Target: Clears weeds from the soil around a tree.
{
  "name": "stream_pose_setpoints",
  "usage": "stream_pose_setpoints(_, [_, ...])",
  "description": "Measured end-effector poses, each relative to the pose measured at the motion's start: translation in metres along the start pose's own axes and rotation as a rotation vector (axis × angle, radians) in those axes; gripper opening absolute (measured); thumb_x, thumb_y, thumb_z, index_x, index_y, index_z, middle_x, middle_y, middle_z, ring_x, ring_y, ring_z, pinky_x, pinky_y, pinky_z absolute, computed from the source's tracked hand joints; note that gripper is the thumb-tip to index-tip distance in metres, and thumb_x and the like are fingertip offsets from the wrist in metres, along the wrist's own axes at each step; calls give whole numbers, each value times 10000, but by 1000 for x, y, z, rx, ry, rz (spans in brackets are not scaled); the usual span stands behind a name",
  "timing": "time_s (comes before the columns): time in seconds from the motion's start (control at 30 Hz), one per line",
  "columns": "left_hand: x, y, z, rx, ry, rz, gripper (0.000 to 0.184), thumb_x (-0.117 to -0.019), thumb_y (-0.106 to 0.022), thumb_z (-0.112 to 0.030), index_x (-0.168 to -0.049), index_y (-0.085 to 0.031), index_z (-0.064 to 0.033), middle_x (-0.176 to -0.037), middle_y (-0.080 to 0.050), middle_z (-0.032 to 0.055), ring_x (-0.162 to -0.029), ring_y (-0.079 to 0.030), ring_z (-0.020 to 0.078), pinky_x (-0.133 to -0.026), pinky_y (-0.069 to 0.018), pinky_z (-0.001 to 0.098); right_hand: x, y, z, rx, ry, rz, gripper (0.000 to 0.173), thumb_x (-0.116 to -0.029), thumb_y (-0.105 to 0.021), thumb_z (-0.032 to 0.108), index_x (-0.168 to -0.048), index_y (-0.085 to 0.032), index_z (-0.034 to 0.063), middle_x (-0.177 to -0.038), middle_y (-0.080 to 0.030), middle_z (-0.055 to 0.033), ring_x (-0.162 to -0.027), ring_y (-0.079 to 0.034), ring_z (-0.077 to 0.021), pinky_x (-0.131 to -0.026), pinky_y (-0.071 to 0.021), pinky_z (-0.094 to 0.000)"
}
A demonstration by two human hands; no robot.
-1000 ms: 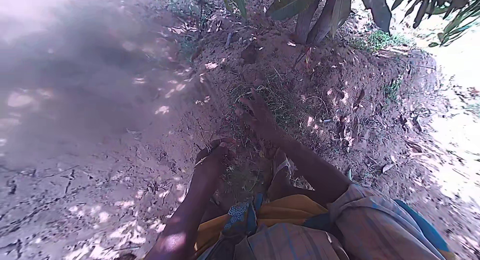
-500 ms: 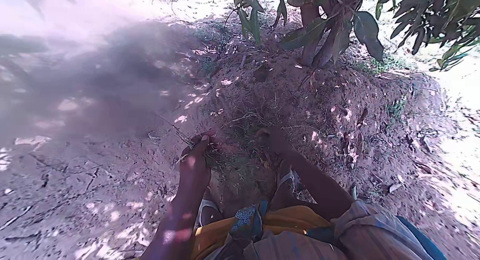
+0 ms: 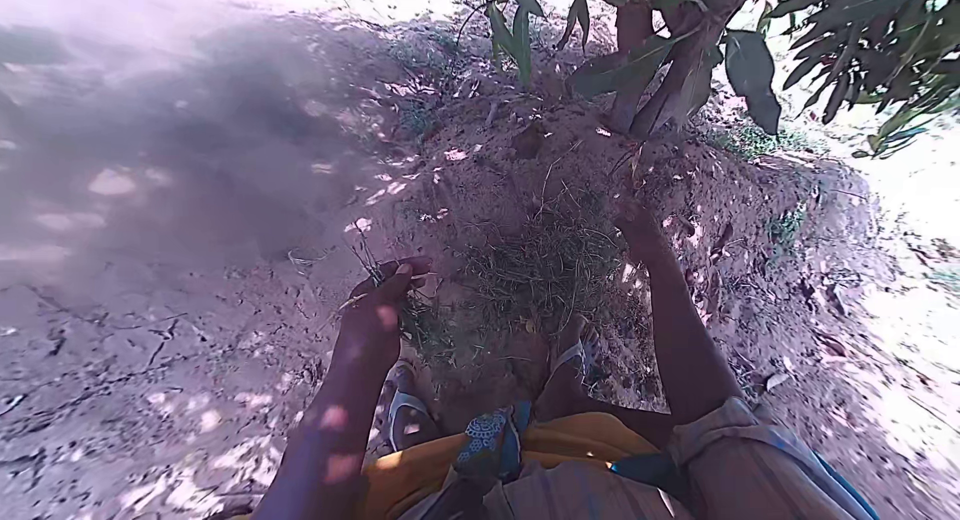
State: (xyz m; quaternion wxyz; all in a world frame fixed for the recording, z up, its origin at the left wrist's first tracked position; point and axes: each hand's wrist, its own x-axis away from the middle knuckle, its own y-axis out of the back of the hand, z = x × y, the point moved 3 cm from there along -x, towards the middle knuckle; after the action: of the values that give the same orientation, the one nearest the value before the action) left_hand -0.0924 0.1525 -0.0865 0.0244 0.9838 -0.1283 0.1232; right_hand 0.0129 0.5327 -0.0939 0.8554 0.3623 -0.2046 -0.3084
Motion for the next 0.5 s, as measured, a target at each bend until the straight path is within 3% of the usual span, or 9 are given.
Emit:
stream_pose_setpoints(0.07, [3, -3, -1, -120, 13, 40, 281, -1090, -407, -151, -1167, -661, -61, -1112, -684, -20, -891, -598, 18, -774, -460, 217, 7, 8, 19, -32, 58, 23, 413, -1065, -517, 155, -1432, -519, -35, -1444, -534, -278, -1339, -521, -400, -1114, -395, -557])
stream_pose_setpoints(0.13, [6, -6, -2, -213, 8, 94, 290, -1080, -405, -154, -1184, -663, -73, -1051, -647, -25, -859, -568, 14, -777, -453, 215, 18, 13, 44, -58, 135, 73, 331, -1082, -493, 168, -1321, -610, -29, -1297, -639, -237, -1178, -617, -335, -1011, -460, -523])
stream_pose_setpoints(0.23, [8, -8, -5, -310, 2, 122, 290, -1086, -421, -174, -1188, -683, -103, -942, -612, -43, -766, -531, 5, -700, -428, 192, 34, 5, 71, -44, 223, 266, 305, -1092, -498, 205, -1179, -670, -30, -1122, -698, -176, -1024, -658, -252, -935, -501, -473])
stream_pose_setpoints(0.3, [8, -7, -4, -342, -21, 151, 292, -1080, -418, -170, -1189, -681, -105, -1004, -630, -44, -828, -540, 14, -760, -431, 228, 39, -9, 75, 35, 271, 402, 297, -1091, -501, 192, -1088, -684, -42, -1011, -718, -148, -909, -669, -202, -873, -517, -424])
stream_pose_setpoints(0.37, [7, -6, -5, -353, -36, 150, 298, -1078, -415, -161, -1173, -690, -96, -1036, -649, -41, -855, -547, 18, -788, -436, 245, 39, -23, 72, 180, 296, 462, 297, -1083, -498, 174, -1016, -696, -37, -992, -714, -164, -919, -669, -256, -874, -497, -481])
stream_pose_setpoints(0.43, [8, -6, -7, -344, -36, 125, 293, -1083, -411, -157, -1166, -683, -85, -1014, -636, -35, -838, -537, 16, -781, -432, 241, 42, -34, 72, 291, 283, 484, 288, -1075, -511, 164, -1070, -709, -45, -1060, -683, -223, -1015, -647, -359, -912, -472, -576])
stream_pose_setpoints(0.5, [7, -4, -7, -303, -45, 86, 285, -1080, -409, -153, -1154, -676, -85, -943, -596, -48, -782, -520, 4, -734, -427, 206, 45, -45, 75, 342, 270, 550, 302, -1079, -524, 193, -1165, -712, -27, -1166, -679, -247, -1127, -632, -395, -982, -452, -609])
